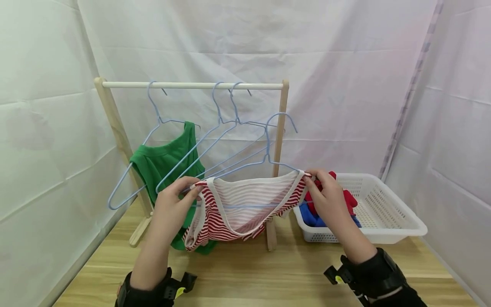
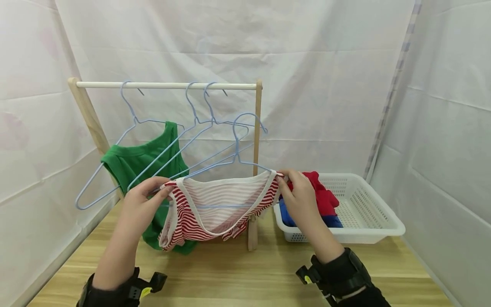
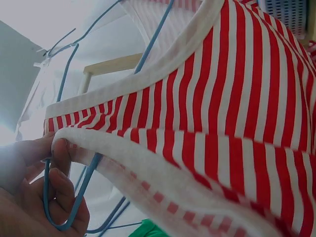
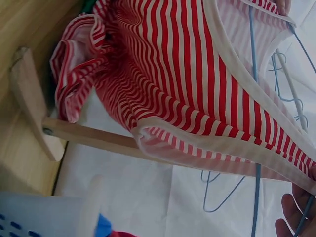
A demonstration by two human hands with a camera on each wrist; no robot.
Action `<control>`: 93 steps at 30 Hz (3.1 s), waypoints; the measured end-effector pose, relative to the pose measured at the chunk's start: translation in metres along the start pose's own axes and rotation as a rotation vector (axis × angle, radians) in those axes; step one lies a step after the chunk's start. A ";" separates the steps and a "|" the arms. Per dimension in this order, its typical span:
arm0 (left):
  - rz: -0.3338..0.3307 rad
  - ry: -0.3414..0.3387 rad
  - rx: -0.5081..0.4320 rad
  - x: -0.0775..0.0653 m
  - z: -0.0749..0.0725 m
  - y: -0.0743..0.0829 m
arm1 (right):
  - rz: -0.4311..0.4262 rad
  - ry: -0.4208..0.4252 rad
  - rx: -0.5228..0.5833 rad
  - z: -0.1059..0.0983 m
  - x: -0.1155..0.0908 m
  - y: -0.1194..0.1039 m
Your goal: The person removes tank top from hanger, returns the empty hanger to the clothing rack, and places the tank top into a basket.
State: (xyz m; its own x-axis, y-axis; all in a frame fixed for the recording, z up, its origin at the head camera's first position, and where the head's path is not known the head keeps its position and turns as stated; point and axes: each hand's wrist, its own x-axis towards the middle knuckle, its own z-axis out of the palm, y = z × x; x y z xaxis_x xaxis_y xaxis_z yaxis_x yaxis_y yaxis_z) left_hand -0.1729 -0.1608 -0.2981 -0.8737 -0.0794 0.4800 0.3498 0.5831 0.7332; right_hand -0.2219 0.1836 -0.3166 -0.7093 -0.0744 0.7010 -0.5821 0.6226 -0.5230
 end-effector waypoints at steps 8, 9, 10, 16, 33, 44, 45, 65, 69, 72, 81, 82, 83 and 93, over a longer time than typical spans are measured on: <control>0.032 0.004 -0.033 0.008 0.010 0.007 | 0.007 -0.009 0.043 0.006 0.012 -0.017; 0.037 0.004 -0.038 0.009 0.011 0.008 | 0.004 -0.004 0.051 0.007 0.013 -0.018; 0.040 0.004 -0.044 0.011 0.012 0.009 | 0.003 0.004 0.056 0.007 0.014 -0.019; 0.000 0.008 -0.056 0.015 0.017 0.015 | 0.026 0.029 0.075 0.008 0.015 -0.025; -0.086 -0.005 -0.066 0.005 0.028 0.012 | 0.257 0.057 0.149 0.008 -0.010 -0.026; -0.167 -0.019 -0.194 0.007 0.033 0.003 | 0.262 0.084 0.170 0.006 -0.022 -0.011; -0.178 -0.015 -0.202 0.007 0.034 0.002 | 0.259 0.082 0.172 0.006 -0.022 -0.009; -0.241 0.110 -0.278 0.012 0.041 -0.018 | 0.272 0.112 0.239 -0.003 -0.021 0.011; -0.212 0.171 -0.209 0.013 0.040 -0.022 | 0.296 0.112 0.232 -0.004 -0.020 0.012; -0.201 0.199 -0.197 0.013 0.039 -0.025 | 0.306 0.111 0.230 -0.004 -0.020 0.014; -0.257 0.284 -0.242 0.012 0.038 -0.025 | 0.303 0.112 0.258 -0.004 -0.019 0.015; -0.266 0.278 -0.253 0.012 0.038 -0.025 | 0.305 0.114 0.263 -0.004 -0.019 0.015; -0.272 0.267 -0.269 0.013 0.038 -0.025 | 0.306 0.117 0.270 -0.004 -0.019 0.015; -0.322 0.100 -0.370 0.017 0.039 -0.028 | 0.304 0.124 0.352 -0.004 -0.018 0.014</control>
State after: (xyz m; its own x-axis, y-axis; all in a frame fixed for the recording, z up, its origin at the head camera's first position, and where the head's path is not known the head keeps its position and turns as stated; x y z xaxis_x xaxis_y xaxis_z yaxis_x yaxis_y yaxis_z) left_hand -0.2110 -0.1465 -0.3293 -0.9266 -0.2961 0.2316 0.1797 0.1921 0.9648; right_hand -0.2158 0.1971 -0.3344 -0.8282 0.1766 0.5319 -0.4699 0.2985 -0.8307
